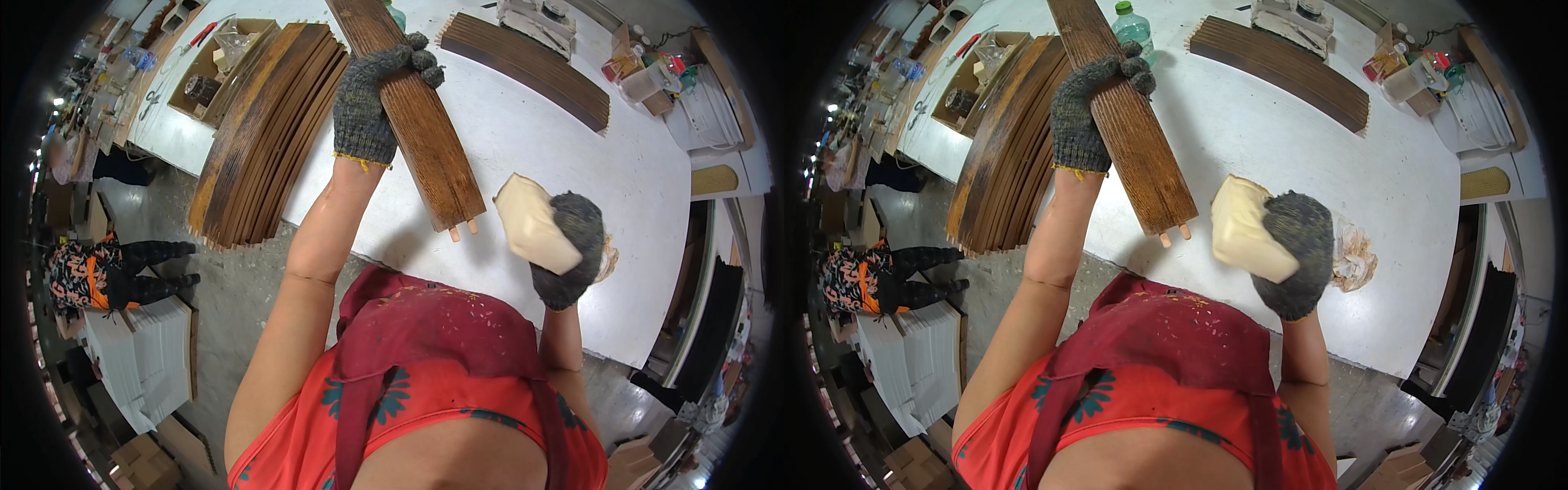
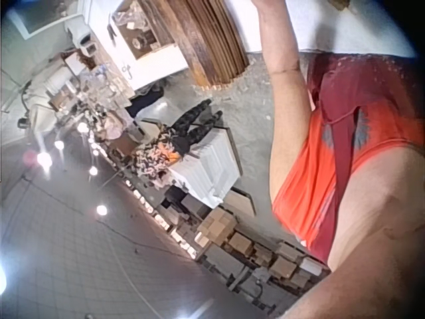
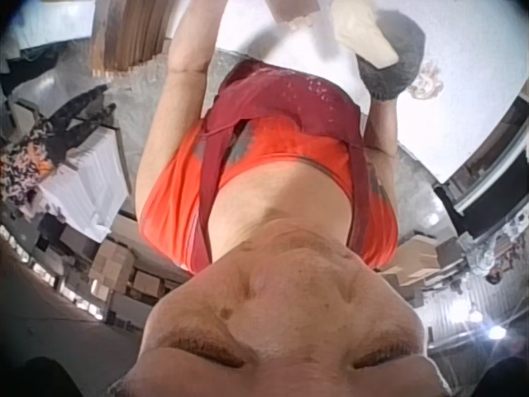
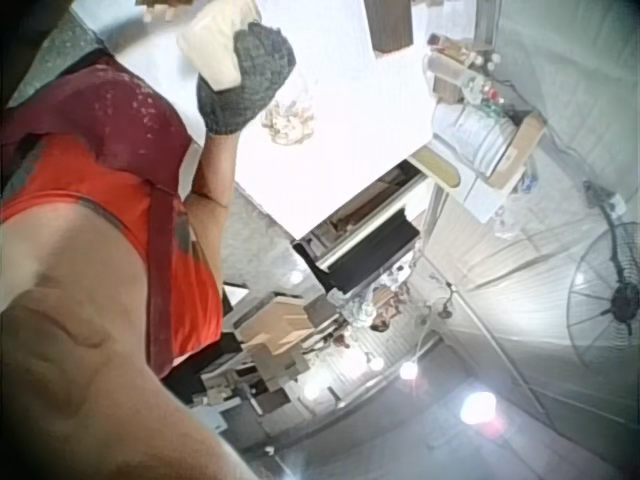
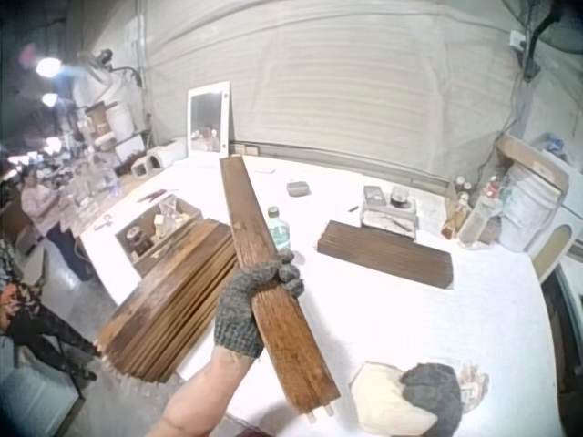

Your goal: The person applies a liquid stain to narrow wood planks using a sponge, picking up one plank at a time from a stack, wiping all sides and ends, and then placing the finished planks onto a separate pile on the workbench.

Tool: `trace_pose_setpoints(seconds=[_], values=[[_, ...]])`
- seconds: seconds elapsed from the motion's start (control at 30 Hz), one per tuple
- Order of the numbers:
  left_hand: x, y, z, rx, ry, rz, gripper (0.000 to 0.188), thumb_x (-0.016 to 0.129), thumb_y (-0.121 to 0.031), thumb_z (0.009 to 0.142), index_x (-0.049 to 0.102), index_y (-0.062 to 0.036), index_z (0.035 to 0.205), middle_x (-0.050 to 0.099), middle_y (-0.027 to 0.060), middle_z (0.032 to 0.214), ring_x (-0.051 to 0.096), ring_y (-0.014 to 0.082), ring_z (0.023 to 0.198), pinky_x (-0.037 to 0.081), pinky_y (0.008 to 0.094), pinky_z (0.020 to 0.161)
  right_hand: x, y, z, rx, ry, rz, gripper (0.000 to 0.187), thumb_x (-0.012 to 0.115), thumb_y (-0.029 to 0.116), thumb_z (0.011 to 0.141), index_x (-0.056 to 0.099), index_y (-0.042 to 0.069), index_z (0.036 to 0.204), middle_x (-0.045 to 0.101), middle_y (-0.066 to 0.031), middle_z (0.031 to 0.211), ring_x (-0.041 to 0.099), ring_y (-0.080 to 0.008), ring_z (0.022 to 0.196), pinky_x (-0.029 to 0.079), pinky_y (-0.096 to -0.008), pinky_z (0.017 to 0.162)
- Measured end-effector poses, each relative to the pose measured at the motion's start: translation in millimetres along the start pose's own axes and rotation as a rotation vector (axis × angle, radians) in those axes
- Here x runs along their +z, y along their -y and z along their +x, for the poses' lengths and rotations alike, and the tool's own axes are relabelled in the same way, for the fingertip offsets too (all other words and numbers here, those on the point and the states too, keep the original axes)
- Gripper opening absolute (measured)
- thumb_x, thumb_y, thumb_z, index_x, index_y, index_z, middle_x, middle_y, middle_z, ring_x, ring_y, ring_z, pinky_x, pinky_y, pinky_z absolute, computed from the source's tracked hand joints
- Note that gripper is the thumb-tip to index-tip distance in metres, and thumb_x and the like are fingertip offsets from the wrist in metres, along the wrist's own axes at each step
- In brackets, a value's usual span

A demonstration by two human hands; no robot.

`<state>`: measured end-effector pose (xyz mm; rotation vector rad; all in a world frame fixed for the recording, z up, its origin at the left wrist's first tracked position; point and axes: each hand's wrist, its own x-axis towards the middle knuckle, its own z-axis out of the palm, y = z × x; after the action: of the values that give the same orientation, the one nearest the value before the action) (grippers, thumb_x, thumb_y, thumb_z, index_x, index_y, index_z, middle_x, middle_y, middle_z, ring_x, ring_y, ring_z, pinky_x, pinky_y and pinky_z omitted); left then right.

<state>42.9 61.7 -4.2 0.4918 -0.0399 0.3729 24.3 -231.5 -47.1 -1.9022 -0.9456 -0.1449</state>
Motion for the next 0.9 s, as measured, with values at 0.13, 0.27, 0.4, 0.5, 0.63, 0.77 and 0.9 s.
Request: trace_pose_setpoints(seconds=[0.13,0.27,0.4,0.5,0.63,0.77,0.9], values=[[6.2,4.1,-1.6,0.02,-0.011,0.021,0.028,0.053,-0.008,0.08,0.05,0.0101,0.101,0.056,0.0139,0.081,0.055,0.0222,0.073,0.048,0.0295,0.068,7.6,16.1,-1.1,-0.092,0.124,0.204,0.032,0.053,0.017,0.084,0.052,0.008,0.114,0.053,-0.0042,0.117,0.049,-0.0193,0.109,0.036,-0.0322,0.096],[4.5,5.1,-2.3,0.003,-0.038,0.065,0.028,0.053,-0.008,0.08,0.051,0.0097,0.101,0.057,0.0136,0.081,0.055,0.0225,0.073,0.048,0.0288,0.067,11.1,40.3,28.1,-0.478,0.253,-0.002,0.035,0.055,0.018,0.08,0.057,0.012,0.114,0.054,-0.0044,0.118,0.049,-0.0224,0.111,0.034,-0.0388,0.099],[2.5,4.9,-1.7,0.04,-0.031,-0.002,0.028,0.052,-0.006,0.08,0.05,0.0108,0.102,0.055,0.0141,0.081,0.053,0.023,0.075,0.046,0.0317,0.069,1.5,27.5,26.9,-0.419,0.205,-0.065,0.036,0.062,0.017,0.071,0.06,0.012,0.106,0.058,-0.0071,0.11,0.052,-0.0274,0.106,0.036,-0.042,0.096],[3.4,5.2,-2.6,0.079,-0.009,0.027,0.03,0.051,-0.003,0.079,0.048,0.0129,0.104,0.053,0.0141,0.082,0.052,0.0233,0.077,0.045,0.0326,0.072,-0.1,27.2,29.9,-0.357,0.166,-0.2,0.033,0.066,0.017,0.065,0.061,0.01,0.096,0.059,-0.0094,0.103,0.054,-0.0304,0.101,0.038,-0.0434,0.092],[6.7,0.2,-4.3,0.041,0.051,-0.023,0.031,0.05,-0.001,0.079,0.046,0.0141,0.105,0.052,0.0142,0.085,0.051,0.0222,0.077,0.045,0.0324,0.073,-2.7,20.8,27.4,-0.306,0.073,-0.24,0.034,0.067,0.015,0.063,0.06,0.009,0.096,0.058,-0.011,0.102,0.053,-0.0319,0.101,0.037,-0.0452,0.093],[15.5,-7.8,-4.2,-0.037,0.072,-0.22,0.033,0.049,0.0,0.079,0.042,0.0144,0.108,0.051,0.014,0.085,0.049,0.0206,0.077,0.044,0.0317,0.072,-13.0,9.1,27.8,-0.165,-0.073,-0.304,0.036,0.067,0.013,0.064,0.059,0.008,0.099,0.059,-0.0092,0.102,0.053,-0.0308,0.102,0.037,-0.0425,0.093],[22.3,-4.5,-6.8,0.051,0.104,-0.225,0.03,0.048,-0.002,0.082,0.041,0.0125,0.107,0.047,0.0121,0.09,0.05,0.0198,0.079,0.044,0.0304,0.077,-4.2,15.9,29.7,0.173,-0.286,0.103,0.036,0.069,0.007,0.065,0.057,0.003,0.099,0.06,-0.0107,0.099,0.057,-0.0247,0.092,0.044,-0.0329,0.081]])
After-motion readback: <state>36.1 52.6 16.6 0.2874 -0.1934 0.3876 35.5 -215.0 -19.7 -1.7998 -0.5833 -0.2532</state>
